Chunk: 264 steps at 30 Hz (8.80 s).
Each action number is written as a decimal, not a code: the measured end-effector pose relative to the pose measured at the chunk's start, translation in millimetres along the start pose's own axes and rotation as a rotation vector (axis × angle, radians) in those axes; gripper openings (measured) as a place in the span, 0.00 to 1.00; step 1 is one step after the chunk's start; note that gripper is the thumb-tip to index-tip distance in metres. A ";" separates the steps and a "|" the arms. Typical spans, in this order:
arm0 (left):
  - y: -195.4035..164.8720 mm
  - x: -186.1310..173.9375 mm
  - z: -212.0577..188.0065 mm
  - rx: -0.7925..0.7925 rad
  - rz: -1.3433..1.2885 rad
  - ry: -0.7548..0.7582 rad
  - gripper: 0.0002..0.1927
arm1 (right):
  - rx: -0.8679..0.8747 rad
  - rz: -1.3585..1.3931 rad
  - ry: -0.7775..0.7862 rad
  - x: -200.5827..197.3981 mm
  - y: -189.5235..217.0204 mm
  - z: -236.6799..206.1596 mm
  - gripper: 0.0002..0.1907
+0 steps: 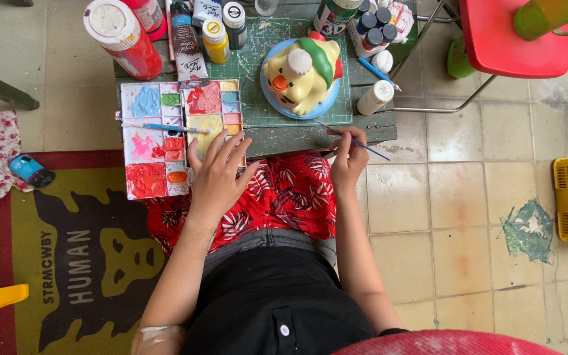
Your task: The person sits on the floor with a paint palette and paints a ceramic duck figurine using a brush, dipping into paint wells and applying color to the duck's body, face and details, steadying or turning the figurine with the other hand.
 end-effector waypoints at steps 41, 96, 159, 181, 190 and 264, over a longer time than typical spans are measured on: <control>10.9 -25.9 12.9 0.020 -0.033 -0.086 0.11 | 0.023 0.178 -0.174 -25.0 -23.8 -6.7 0.05; 129.1 -114.2 -40.6 -0.469 -0.159 -0.487 0.12 | -0.148 -0.241 0.668 254.7 106.7 43.7 0.09; -10.3 64.9 30.2 -0.055 0.168 0.021 0.36 | -0.073 -0.045 -0.044 -2.5 0.1 17.9 0.10; -11.1 62.9 30.7 -0.079 0.142 0.043 0.36 | -0.013 -0.046 -0.058 -1.9 -7.9 24.7 0.11; -11.1 61.5 30.6 -0.075 0.128 0.048 0.36 | -0.067 -0.091 -0.098 -0.3 8.4 29.8 0.10; -9.1 63.3 31.7 -0.084 0.123 0.049 0.36 | -0.042 0.008 -0.081 -0.7 -8.4 16.6 0.12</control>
Point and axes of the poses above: each hand's wrist, its own z-axis towards the middle knuckle, its own x-axis out of the palm, y = z × x, the point moved 5 cm from there along z, towards the middle knuckle, and after that the axes turned 8 degrees about y, right-handed, at the moved point
